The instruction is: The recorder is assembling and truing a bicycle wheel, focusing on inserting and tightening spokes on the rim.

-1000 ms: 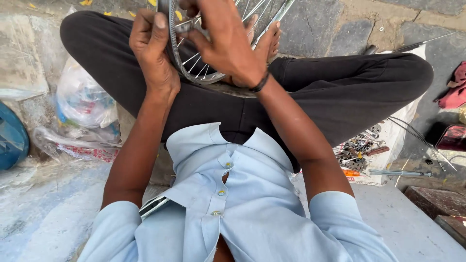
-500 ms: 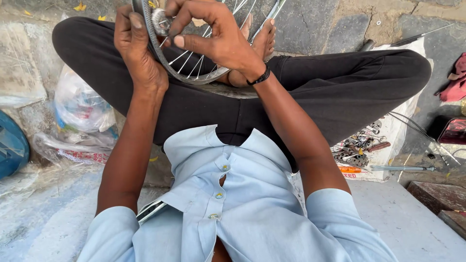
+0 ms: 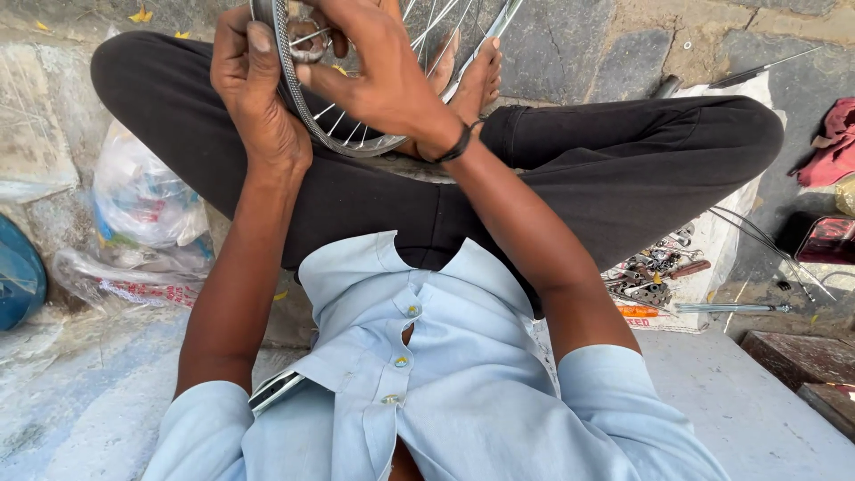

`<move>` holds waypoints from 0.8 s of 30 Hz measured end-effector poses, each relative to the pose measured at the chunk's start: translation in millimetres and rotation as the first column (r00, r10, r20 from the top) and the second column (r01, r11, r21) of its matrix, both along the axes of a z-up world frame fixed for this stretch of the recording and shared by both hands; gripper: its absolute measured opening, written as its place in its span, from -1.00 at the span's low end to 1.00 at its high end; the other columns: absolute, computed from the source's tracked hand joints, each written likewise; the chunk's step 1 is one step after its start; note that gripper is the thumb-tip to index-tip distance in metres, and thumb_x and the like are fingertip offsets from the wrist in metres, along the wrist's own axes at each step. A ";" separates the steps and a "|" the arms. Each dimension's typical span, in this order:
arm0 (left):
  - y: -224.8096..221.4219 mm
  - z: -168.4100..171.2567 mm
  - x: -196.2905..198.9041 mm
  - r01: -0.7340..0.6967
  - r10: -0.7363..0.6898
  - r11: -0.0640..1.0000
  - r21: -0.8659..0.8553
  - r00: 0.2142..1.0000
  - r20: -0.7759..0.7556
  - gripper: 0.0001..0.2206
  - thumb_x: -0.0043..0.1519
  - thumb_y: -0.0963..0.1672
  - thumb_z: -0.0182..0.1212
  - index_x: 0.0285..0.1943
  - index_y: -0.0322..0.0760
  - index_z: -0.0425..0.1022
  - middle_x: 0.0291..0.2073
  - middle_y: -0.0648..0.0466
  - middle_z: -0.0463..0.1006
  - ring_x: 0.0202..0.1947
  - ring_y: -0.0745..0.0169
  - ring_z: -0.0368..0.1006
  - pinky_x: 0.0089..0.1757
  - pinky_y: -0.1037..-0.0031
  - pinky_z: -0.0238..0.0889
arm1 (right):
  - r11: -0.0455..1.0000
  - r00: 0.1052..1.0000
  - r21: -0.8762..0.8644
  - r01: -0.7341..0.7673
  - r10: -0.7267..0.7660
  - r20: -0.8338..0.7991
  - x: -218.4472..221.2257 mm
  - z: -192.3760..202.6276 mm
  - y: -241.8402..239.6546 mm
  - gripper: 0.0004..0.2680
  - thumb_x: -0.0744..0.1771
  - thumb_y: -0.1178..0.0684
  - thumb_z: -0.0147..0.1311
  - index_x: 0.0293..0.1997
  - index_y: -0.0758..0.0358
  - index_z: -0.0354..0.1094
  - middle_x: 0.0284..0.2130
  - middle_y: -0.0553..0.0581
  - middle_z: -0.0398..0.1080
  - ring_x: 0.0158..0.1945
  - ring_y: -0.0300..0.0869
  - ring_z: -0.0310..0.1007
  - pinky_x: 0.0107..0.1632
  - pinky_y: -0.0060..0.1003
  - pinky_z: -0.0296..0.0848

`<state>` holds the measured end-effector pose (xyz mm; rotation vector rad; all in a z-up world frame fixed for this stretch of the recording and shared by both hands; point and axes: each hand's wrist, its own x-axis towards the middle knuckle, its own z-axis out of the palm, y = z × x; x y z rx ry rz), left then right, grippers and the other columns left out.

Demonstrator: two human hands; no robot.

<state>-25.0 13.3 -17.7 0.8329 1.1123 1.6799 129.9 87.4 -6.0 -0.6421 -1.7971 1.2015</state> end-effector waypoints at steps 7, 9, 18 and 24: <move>-6.8 -4.7 3.7 0.007 -0.007 1.000 -0.009 0.999 -0.047 -0.71 0.47 0.01 0.23 0.06 -0.29 0.49 -0.25 0.14 0.55 -0.28 0.43 0.47 -0.21 0.55 0.40 | 0.956 0.899 0.246 0.159 -0.243 0.363 2.9 -26.7 -1.9 -0.79 0.33 0.21 0.25 0.05 0.24 0.39 -0.23 0.04 0.40 -0.22 -0.17 0.37 -0.06 -0.14 0.36; -2.0 -6.7 1.1 -0.007 0.007 1.000 -0.004 0.999 -0.040 -0.72 0.47 0.01 0.23 0.07 -0.29 0.49 -0.28 0.15 0.53 -0.27 0.45 0.46 -0.20 0.56 0.39 | 0.992 0.988 0.053 -0.113 0.118 -0.097 7.9 8.7 6.7 -0.66 0.31 0.17 0.33 0.19 0.35 0.35 -0.14 0.11 0.39 -0.16 -0.11 0.33 0.01 -0.15 0.40; 2.0 5.4 7.4 0.000 0.000 1.000 0.002 0.999 -0.051 -0.69 0.42 0.03 0.26 0.06 -0.27 0.48 -0.25 0.16 0.55 -0.24 0.46 0.49 -0.19 0.58 0.41 | 0.999 0.995 -0.004 -0.054 0.053 -0.090 5.9 11.2 3.0 -0.64 0.27 0.19 0.33 0.16 0.38 0.35 -0.17 0.13 0.41 -0.22 -0.12 0.32 -0.08 -0.20 0.41; -6.5 -14.2 -0.1 0.003 -0.003 1.000 -0.017 0.999 -0.050 -0.66 0.44 0.03 0.28 0.03 -0.35 0.50 -0.32 0.14 0.51 -0.32 0.42 0.44 -0.27 0.57 0.35 | 0.949 0.936 0.269 0.166 -0.238 0.260 -0.5 -39.8 1.3 -0.79 0.32 0.20 0.26 0.02 0.22 0.37 -0.15 0.00 0.44 -0.16 -0.18 0.43 -0.03 -0.23 0.40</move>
